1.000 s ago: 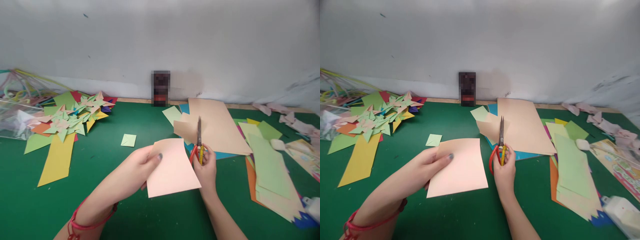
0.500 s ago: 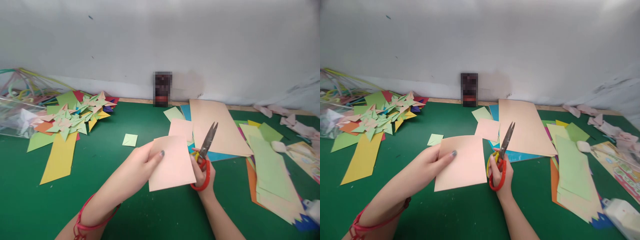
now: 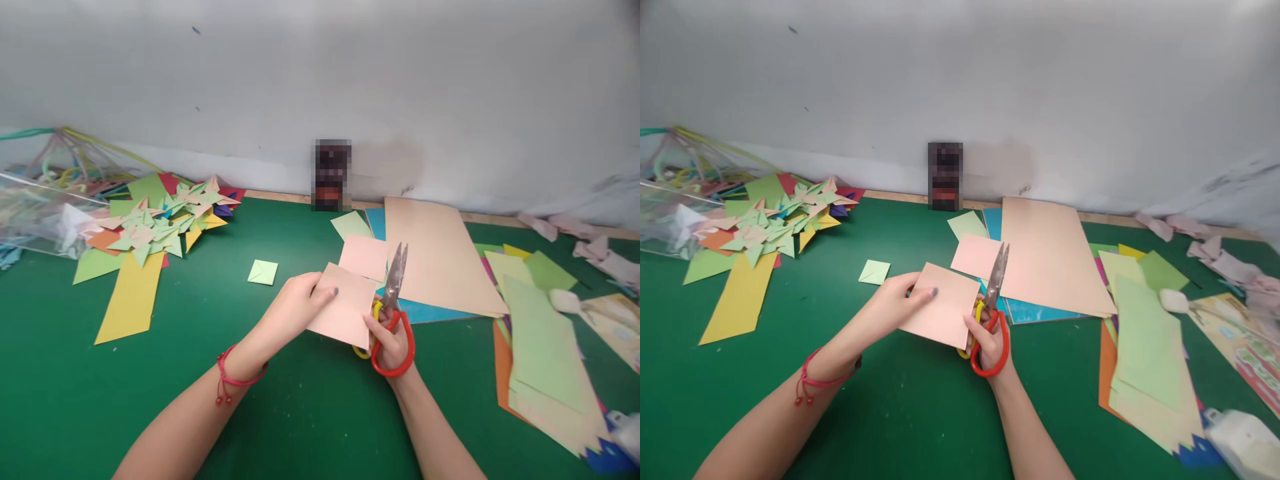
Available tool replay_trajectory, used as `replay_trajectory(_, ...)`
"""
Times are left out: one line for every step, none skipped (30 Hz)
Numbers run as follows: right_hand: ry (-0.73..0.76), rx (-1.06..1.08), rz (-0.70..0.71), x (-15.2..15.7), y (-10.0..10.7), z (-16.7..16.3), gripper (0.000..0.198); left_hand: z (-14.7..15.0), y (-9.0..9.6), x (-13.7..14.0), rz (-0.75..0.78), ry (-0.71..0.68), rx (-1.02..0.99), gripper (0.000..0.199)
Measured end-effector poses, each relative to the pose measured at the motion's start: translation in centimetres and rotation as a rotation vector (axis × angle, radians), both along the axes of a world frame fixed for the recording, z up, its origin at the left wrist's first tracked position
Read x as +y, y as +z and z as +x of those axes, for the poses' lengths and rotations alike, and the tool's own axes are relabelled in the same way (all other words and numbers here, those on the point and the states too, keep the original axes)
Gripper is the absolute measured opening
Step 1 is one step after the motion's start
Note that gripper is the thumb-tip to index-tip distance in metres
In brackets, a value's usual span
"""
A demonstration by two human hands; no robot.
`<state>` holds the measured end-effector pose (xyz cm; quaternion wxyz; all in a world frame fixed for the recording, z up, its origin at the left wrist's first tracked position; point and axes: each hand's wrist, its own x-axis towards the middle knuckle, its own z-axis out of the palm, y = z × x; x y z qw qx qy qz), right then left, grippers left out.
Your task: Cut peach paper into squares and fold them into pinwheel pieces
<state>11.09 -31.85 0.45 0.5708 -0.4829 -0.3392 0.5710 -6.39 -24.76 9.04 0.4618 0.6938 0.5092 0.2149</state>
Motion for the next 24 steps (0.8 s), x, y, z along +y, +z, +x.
replay_trajectory(-0.031,0.005,0.016,0.2,-0.1,0.1,0.034,0.2,-0.5,0.2,0.0,0.006,-0.017,0.029)
replay_trajectory(-0.053,0.004,0.034,0.3,-0.2,0.2,0.037,0.3,-0.9,0.4,0.004,0.005,-0.04,0.029)
replay_trajectory(-0.074,0.001,0.052,0.5,-0.2,0.4,0.039,0.3,-1.3,0.7,0.003,0.007,-0.083,0.028)
replay_trajectory(-0.097,-0.013,0.063,0.6,-0.2,0.4,0.04,0.2,-1.6,0.8,-0.013,0.004,-0.128,0.027)
replay_trajectory(-0.117,-0.034,0.066,0.7,-0.2,0.5,0.04,0.2,-2.0,1.0,-0.04,0.0,-0.171,0.027)
replay_trajectory(-0.139,-0.058,0.066,0.7,-0.2,0.6,0.04,0.0,-2.2,1.0,-0.059,0.015,-0.216,0.027)
replay_trajectory(-0.162,-0.082,0.065,0.8,-0.2,0.6,0.041,-0.1,-2.5,0.9,-0.077,0.027,-0.258,0.028)
replay_trajectory(-0.181,-0.102,0.064,0.8,-0.2,0.5,0.042,-0.3,-2.7,0.7,-0.091,0.048,-0.292,0.03)
replay_trajectory(-0.197,-0.116,0.068,0.8,-0.1,0.5,0.044,-0.4,-3.0,0.5,-0.106,0.074,-0.312,0.031)
replay_trajectory(-0.21,-0.124,0.075,0.8,-0.1,0.4,0.046,-0.5,-3.2,0.1,-0.12,0.098,-0.332,0.032)
replay_trajectory(-0.216,-0.13,0.083,0.8,0.0,0.3,0.047,-0.6,-3.4,-0.2,-0.131,0.124,-0.355,0.032)
replay_trajectory(-0.219,-0.134,0.092,0.7,0.0,0.2,0.048,-0.6,-3.6,-0.6,-0.144,0.15,-0.379,0.03)
replay_trajectory(-0.218,-0.138,0.1,0.7,0.1,0.2,0.048,-0.5,-3.7,-1.0,-0.155,0.179,-0.408,0.028)
replay_trajectory(-0.212,-0.14,0.105,0.7,0.2,0.1,0.047,-0.5,-3.9,-1.3,-0.166,0.211,-0.44,0.025)
replay_trajectory(-0.21,-0.137,0.11,0.7,0.3,0.1,0.046,-0.4,-4.0,-1.5,-0.176,0.246,-0.466,0.024)
replay_trajectory(-0.214,-0.128,0.115,0.7,0.5,0.0,0.044,-0.3,-4.1,-1.7,-0.184,0.278,-0.487,0.024)
replay_trajectory(-0.223,-0.114,0.118,0.7,0.6,0.0,0.042,-0.2,-4.2,-1.8,-0.192,0.308,-0.5,0.024)
replay_trajectory(-0.236,-0.097,0.118,0.7,0.7,0.0,0.04,-0.2,-4.2,-1.9,-0.203,0.331,-0.507,0.026)
replay_trajectory(-0.247,-0.081,0.115,0.8,0.8,0.0,0.038,-0.3,-4.2,-1.9,-0.21,0.345,-0.515,0.028)
replay_trajectory(-0.253,-0.069,0.111,0.8,0.9,0.1,0.037,-0.3,-4.2,-1.9,-0.215,0.355,-0.521,0.029)
replay_trajectory(-0.25,-0.062,0.105,0.8,0.9,0.1,0.037,-0.5,-4.2,-2.0,-0.217,0.359,-0.528,0.03)
replay_trajectory(-0.234,-0.06,0.096,0.8,1.0,0.1,0.037,-0.6,-4.1,-2.0,-0.215,0.36,-0.534,0.03)
replay_trajectory(-0.213,-0.063,0.088,0.8,1.0,0.2,0.038,-0.7,-4.1,-2.1,-0.211,0.363,-0.538,0.03)
replay_trajectory(-0.186,-0.069,0.08,0.8,0.9,0.2,0.038,-0.8,-4.1,-2.2,-0.208,0.367,-0.54,0.03)
